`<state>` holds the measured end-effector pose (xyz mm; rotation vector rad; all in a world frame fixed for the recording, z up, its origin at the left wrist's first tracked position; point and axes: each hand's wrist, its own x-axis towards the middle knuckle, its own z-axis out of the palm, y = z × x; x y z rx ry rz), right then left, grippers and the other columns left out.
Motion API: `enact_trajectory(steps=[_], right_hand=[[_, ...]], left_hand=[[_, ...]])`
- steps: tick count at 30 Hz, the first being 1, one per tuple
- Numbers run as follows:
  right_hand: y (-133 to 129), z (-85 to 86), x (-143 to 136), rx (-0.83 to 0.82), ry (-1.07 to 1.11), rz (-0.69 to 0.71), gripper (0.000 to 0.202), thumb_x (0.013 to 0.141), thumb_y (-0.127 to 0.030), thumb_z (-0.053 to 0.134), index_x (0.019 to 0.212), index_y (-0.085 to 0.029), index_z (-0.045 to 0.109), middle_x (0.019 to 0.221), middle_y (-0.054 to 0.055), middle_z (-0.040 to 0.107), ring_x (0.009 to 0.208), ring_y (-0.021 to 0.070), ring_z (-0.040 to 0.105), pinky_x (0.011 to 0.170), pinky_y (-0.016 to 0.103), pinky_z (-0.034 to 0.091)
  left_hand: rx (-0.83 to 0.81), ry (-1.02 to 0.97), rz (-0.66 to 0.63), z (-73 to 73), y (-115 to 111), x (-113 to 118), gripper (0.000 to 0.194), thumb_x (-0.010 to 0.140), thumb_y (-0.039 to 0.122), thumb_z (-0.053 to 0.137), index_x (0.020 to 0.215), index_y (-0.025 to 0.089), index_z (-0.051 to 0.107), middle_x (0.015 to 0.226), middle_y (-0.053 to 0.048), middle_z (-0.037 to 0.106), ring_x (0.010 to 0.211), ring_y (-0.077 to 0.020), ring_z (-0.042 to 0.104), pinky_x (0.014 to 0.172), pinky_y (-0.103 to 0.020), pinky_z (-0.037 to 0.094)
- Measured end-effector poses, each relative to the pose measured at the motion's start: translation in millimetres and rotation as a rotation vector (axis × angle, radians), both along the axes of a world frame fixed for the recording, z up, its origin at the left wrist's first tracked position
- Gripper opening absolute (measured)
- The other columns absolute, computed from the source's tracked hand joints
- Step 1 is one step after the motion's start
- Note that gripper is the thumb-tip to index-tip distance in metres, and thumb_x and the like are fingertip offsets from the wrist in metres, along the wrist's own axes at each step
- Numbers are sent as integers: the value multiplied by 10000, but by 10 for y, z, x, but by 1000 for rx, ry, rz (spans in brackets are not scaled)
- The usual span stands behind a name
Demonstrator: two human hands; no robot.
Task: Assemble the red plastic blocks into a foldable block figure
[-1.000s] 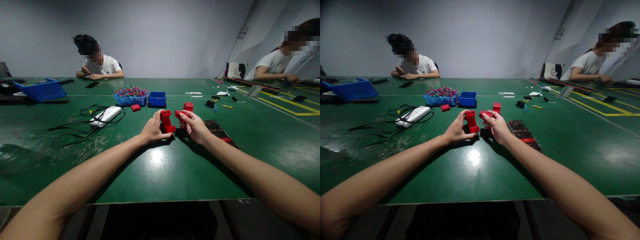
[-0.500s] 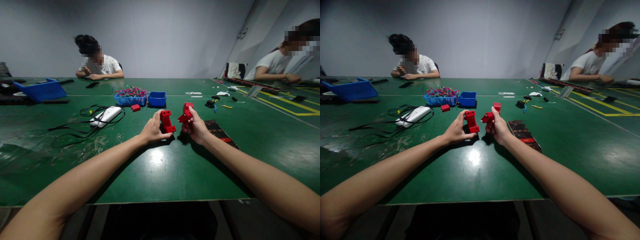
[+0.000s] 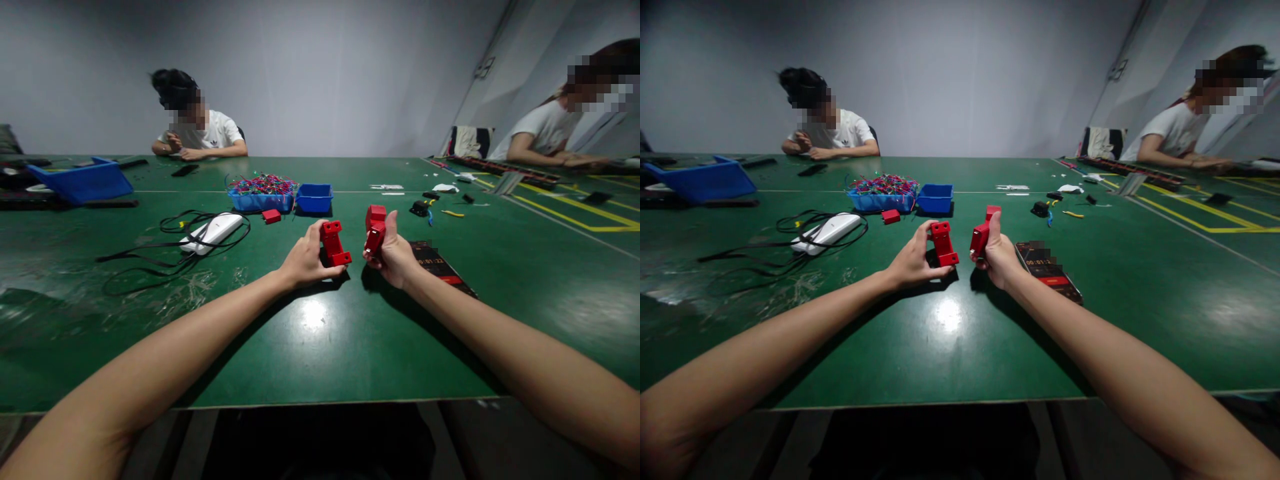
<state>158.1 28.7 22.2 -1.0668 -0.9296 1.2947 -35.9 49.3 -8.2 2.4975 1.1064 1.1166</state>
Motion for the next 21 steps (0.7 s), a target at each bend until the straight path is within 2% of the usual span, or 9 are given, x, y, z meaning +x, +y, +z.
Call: enact_trajectory(steps=[6, 9, 13, 21], right_hand=[[15, -39, -5, 55, -71, 2, 544, 638, -716, 701, 769, -203, 573, 588, -29, 577, 415, 87, 541, 306, 176, 308], [17, -42, 2, 123, -99, -22, 504, 660, -669, 713, 788, -198, 586, 625, -32, 601, 418, 77, 542, 317, 174, 326], [6, -46, 4, 178, -134, 12, 457, 665, -605, 744, 792, -201, 574, 624, -36, 602, 467, 96, 586, 345, 173, 363], [11, -57, -13, 153, -84, 32, 317, 666, -412, 769, 771, -185, 575, 648, -24, 630, 513, 100, 611, 423, 181, 408]], left_hand=[[-1, -1, -10, -5, 13, 0, 968, 657, 478, 752, 1396, 152, 219, 1370, -225, 435, 1259, -368, 502, 1015, -545, 451], [-8, 2, -5, -4, 12, -1, 965, 661, 484, 750, 1399, 165, 217, 1372, -218, 432, 1260, -363, 503, 1019, -538, 451], [-11, -4, -10, -8, 14, -4, 968, 659, 480, 752, 1403, 164, 220, 1372, -216, 434, 1250, -360, 512, 1013, -532, 458], [-9, 2, -8, -15, 21, -10, 973, 658, 491, 751, 1406, 178, 214, 1365, -206, 439, 1248, -363, 515, 1013, -536, 458]])
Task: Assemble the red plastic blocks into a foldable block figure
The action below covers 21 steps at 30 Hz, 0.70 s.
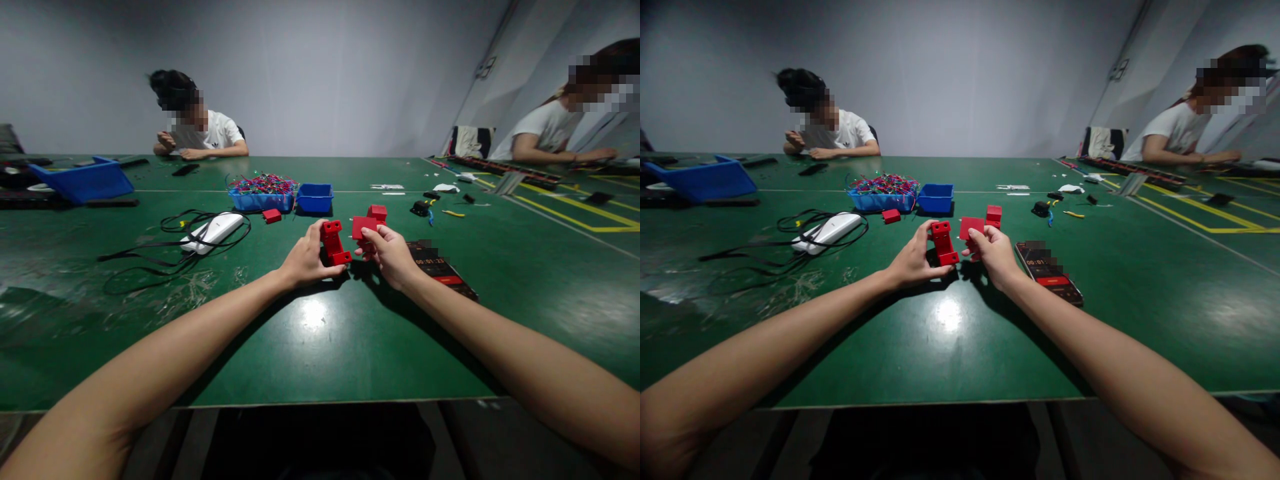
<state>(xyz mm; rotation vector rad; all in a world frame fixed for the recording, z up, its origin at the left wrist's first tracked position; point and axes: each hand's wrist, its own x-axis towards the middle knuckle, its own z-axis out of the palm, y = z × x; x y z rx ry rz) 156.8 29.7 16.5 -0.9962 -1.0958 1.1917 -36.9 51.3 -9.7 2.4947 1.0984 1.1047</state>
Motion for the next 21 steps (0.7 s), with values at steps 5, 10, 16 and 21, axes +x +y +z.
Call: enact_trajectory(steps=[5, 10, 16, 21], right_hand=[[19, 41, 13, -102, 150, -47, 135, 728, -285, 654, 748, -181, 570, 575, -21, 595, 434, 91, 529, 395, 198, 380], [45, 84, 49, -177, 346, -28, 90, 753, -260, 544, 704, -201, 497, 483, -49, 479, 388, 87, 401, 365, 210, 328], [22, 123, 50, -218, 364, 65, 100, 786, -281, 556, 734, -200, 528, 493, -49, 509, 385, 87, 412, 377, 208, 335], [-1, 105, 40, -248, 286, 92, 86, 803, -265, 595, 823, -182, 607, 596, -17, 623, 476, 107, 554, 423, 207, 389]], left_hand=[[-4, -13, -3, 5, -10, 7, 965, 657, 479, 753, 1398, 158, 224, 1366, -223, 441, 1239, -366, 519, 1003, -542, 461], [-6, -14, 3, 7, -13, 11, 967, 657, 501, 752, 1402, 182, 223, 1364, -204, 444, 1238, -360, 525, 1009, -538, 460], [2, -8, 0, 7, -13, 9, 961, 662, 496, 748, 1395, 158, 226, 1353, -214, 450, 1241, -366, 519, 1004, -541, 463], [-8, -19, -12, 8, -10, 10, 964, 660, 486, 750, 1393, 132, 232, 1368, -238, 437, 1248, -375, 511, 1008, -552, 458]])
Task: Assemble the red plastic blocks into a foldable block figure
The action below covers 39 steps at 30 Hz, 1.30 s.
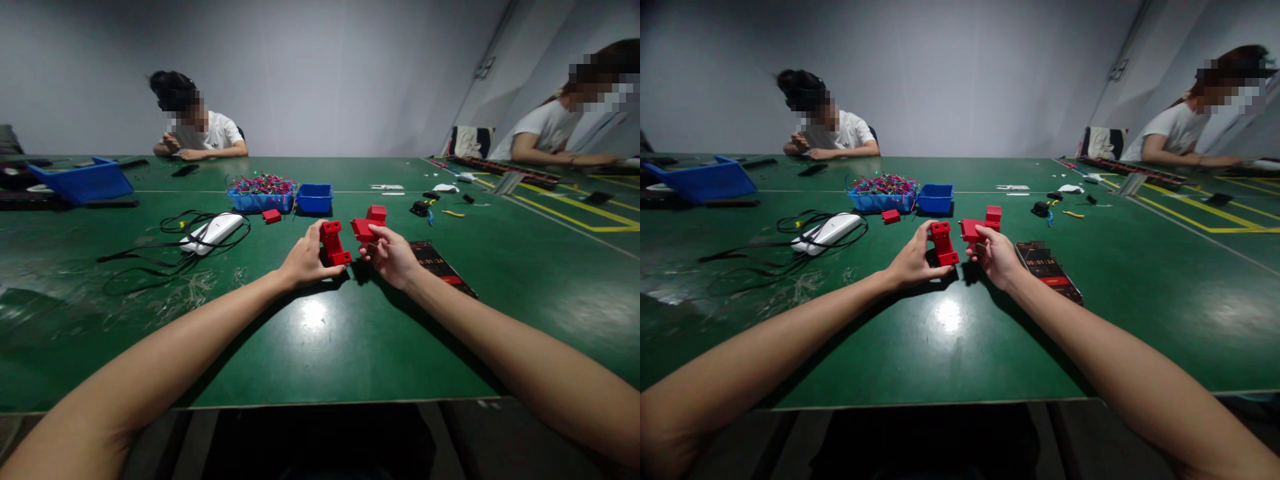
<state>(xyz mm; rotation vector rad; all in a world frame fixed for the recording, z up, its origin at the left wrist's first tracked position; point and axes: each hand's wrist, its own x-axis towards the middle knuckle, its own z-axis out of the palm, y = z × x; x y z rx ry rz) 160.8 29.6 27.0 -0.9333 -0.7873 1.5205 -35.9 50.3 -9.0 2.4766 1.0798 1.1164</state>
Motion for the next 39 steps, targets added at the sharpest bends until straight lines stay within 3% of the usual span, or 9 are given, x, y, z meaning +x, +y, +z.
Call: enact_trajectory(steps=[7, 19, 26, 31, 35, 39], right_hand=[[11, -56, 18, 111, 2, 45, 103, 744, -230, 700, 803, -191, 626, 633, -36, 635, 529, 97, 582, 452, 191, 424], [-2, 39, -3, -55, 72, 18, 104, 842, -194, 570, 768, -146, 625, 576, 13, 648, 493, 93, 591, 466, 170, 492], [-12, 12, -2, 32, 85, 48, 45, 799, -157, 589, 802, -146, 632, 585, 12, 651, 464, 95, 571, 442, 178, 483], [3, 4, -3, 23, 64, 59, 137, 838, -260, 635, 769, -142, 636, 559, 4, 634, 440, 76, 550, 455, 166, 489], [22, -35, -5, 96, 3, 47, 299, 745, -428, 759, 767, -153, 644, 565, -12, 618, 459, 76, 546, 450, 172, 472], [40, -95, -5, 179, -90, 5, 432, 670, -582, 766, 729, -178, 623, 579, -27, 594, 466, 79, 519, 450, 198, 443]], left_hand=[[-3, 9, 8, -5, 3, -1, 965, 662, 483, 753, 1401, 169, 217, 1374, -213, 435, 1263, -362, 504, 1026, -529, 452], [3, 6, 9, -11, 11, -1, 962, 665, 485, 751, 1399, 155, 223, 1373, -223, 436, 1257, -364, 506, 1021, -536, 450], [16, 9, 3, -20, 21, -4, 965, 665, 491, 752, 1395, 150, 220, 1364, -222, 444, 1250, -361, 513, 1014, -522, 463], [12, 3, 5, -12, 10, -4, 962, 662, 491, 755, 1398, 169, 226, 1362, -212, 447, 1247, -362, 515, 1011, -535, 461], [14, 4, 7, -8, 2, -3, 961, 663, 482, 755, 1396, 151, 229, 1363, -217, 445, 1257, -363, 505, 1023, -530, 453], [10, 18, 17, -17, 6, -6, 979, 663, 494, 750, 1401, 136, 215, 1373, -227, 431, 1267, -369, 495, 1023, -532, 452]])
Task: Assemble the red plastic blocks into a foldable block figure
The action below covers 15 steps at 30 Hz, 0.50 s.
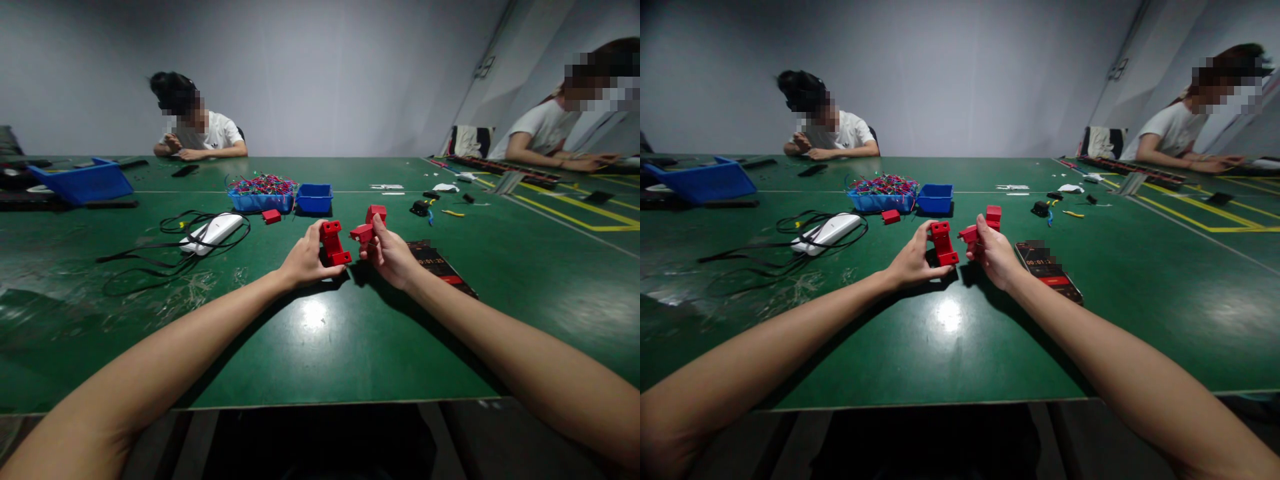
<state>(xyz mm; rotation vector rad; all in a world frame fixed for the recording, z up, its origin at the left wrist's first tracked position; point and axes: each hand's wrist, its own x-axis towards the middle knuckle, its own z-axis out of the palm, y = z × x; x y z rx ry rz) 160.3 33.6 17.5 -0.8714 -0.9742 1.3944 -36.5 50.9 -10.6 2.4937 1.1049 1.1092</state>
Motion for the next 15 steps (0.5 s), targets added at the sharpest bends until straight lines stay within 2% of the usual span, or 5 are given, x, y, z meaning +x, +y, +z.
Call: enact_trajectory(steps=[5, 8, 11, 15], right_hand=[[6, -28, 10, 48, -63, -81, 475, 657, -648, 734, 759, -209, 585, 712, -12, 634, 649, 115, 608, 529, 198, 467], [-9, -22, 1, 80, -63, -69, 490, 625, -637, 760, 797, -224, 561, 752, -18, 618, 761, 154, 644, 602, 242, 518], [-26, -29, -16, 123, -71, -43, 494, 596, -563, 814, 861, -238, 552, 832, -21, 626, 793, 171, 657, 622, 283, 542], [-35, -57, -25, 209, -196, -67, 504, 551, -384, 882, 939, -234, 599, 889, -12, 649, 790, 150, 647, 707, 298, 549]], left_hand=[[0, 3, 6, -7, 6, 4, 976, 667, 501, 745, 1401, 139, 214, 1364, -222, 441, 1257, -367, 505, 1020, -528, 455], [1, 0, 9, -11, 8, 7, 982, 665, 501, 748, 1406, 150, 207, 1367, -218, 439, 1255, -366, 507, 1022, -530, 452], [-1, -3, 3, -10, 9, 4, 984, 665, 502, 749, 1409, 155, 207, 1370, -217, 438, 1258, -363, 504, 1024, -528, 450], [-4, -5, -5, -1, 7, -1, 975, 663, 501, 748, 1404, 151, 221, 1371, -217, 434, 1267, -360, 496, 1030, -523, 448]])
